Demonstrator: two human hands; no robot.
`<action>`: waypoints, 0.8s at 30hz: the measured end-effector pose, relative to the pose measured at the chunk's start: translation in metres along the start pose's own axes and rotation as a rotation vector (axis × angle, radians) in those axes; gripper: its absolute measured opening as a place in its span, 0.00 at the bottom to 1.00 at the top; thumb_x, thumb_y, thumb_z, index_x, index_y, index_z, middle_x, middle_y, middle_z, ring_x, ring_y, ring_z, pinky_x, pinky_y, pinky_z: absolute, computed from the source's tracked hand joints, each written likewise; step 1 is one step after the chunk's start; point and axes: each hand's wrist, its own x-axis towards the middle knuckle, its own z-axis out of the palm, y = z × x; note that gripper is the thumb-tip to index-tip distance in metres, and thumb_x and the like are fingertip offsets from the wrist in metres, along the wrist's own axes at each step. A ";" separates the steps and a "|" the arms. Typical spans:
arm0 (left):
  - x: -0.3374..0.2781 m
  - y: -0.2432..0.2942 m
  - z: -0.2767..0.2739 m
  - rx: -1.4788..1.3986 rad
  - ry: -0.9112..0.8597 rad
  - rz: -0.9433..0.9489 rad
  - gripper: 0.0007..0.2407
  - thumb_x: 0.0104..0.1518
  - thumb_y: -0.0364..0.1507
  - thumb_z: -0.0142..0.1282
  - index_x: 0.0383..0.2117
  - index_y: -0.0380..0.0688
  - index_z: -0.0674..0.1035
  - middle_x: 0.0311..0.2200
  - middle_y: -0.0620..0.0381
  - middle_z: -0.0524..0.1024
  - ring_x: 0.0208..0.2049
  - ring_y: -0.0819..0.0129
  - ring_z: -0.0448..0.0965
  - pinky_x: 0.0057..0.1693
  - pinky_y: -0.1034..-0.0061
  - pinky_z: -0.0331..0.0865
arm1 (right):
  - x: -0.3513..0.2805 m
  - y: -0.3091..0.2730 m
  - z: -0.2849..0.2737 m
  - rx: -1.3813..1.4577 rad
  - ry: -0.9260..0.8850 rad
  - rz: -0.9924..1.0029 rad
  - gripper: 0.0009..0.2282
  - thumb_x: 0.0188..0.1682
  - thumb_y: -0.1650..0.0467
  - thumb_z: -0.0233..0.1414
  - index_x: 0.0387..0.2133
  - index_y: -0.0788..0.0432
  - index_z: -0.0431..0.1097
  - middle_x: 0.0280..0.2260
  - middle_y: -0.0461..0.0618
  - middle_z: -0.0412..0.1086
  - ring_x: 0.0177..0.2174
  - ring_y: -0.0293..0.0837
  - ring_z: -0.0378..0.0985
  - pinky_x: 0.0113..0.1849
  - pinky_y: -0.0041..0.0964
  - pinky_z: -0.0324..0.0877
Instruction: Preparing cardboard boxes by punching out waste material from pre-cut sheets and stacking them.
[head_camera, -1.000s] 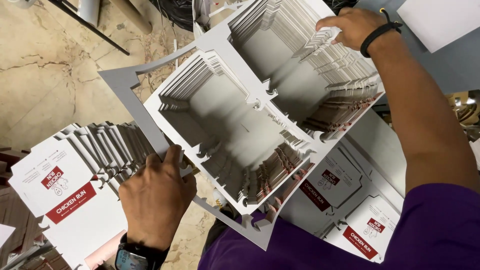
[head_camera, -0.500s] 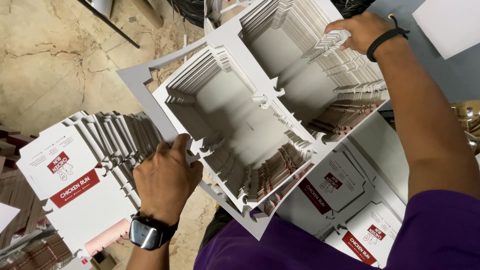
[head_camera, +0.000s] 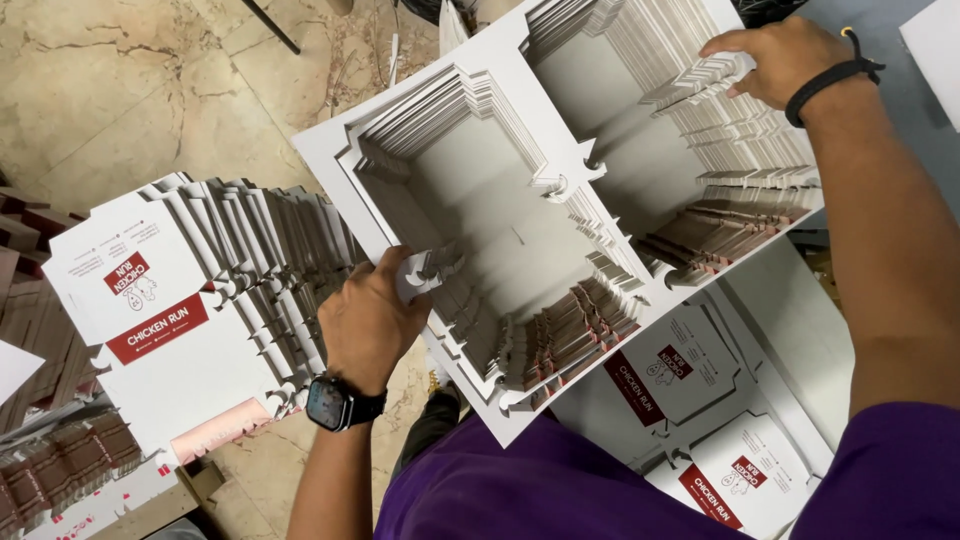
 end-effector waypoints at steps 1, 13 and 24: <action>0.003 -0.003 0.007 0.000 0.001 -0.002 0.23 0.50 0.40 0.63 0.55 0.64 0.74 0.35 0.55 0.80 0.33 0.54 0.84 0.39 0.55 0.78 | 0.001 0.001 0.001 0.000 0.001 -0.002 0.25 0.51 0.64 0.61 0.63 0.30 0.68 0.40 0.61 0.79 0.40 0.62 0.81 0.30 0.62 0.78; 0.019 -0.016 0.043 -0.143 -0.033 -0.051 0.24 0.50 0.50 0.64 0.55 0.74 0.72 0.43 0.52 0.69 0.37 0.52 0.80 0.37 0.53 0.78 | 0.010 0.013 0.026 -0.243 0.121 -0.010 0.25 0.51 0.56 0.60 0.64 0.22 0.68 0.39 0.50 0.83 0.42 0.53 0.83 0.33 0.56 0.80; 0.030 -0.021 0.078 -0.212 0.177 0.035 0.26 0.41 0.39 0.74 0.49 0.62 0.77 0.55 0.35 0.66 0.40 0.42 0.82 0.36 0.51 0.80 | 0.017 0.016 0.021 -0.203 0.062 -0.054 0.25 0.48 0.59 0.63 0.61 0.36 0.68 0.47 0.50 0.80 0.41 0.57 0.84 0.30 0.54 0.79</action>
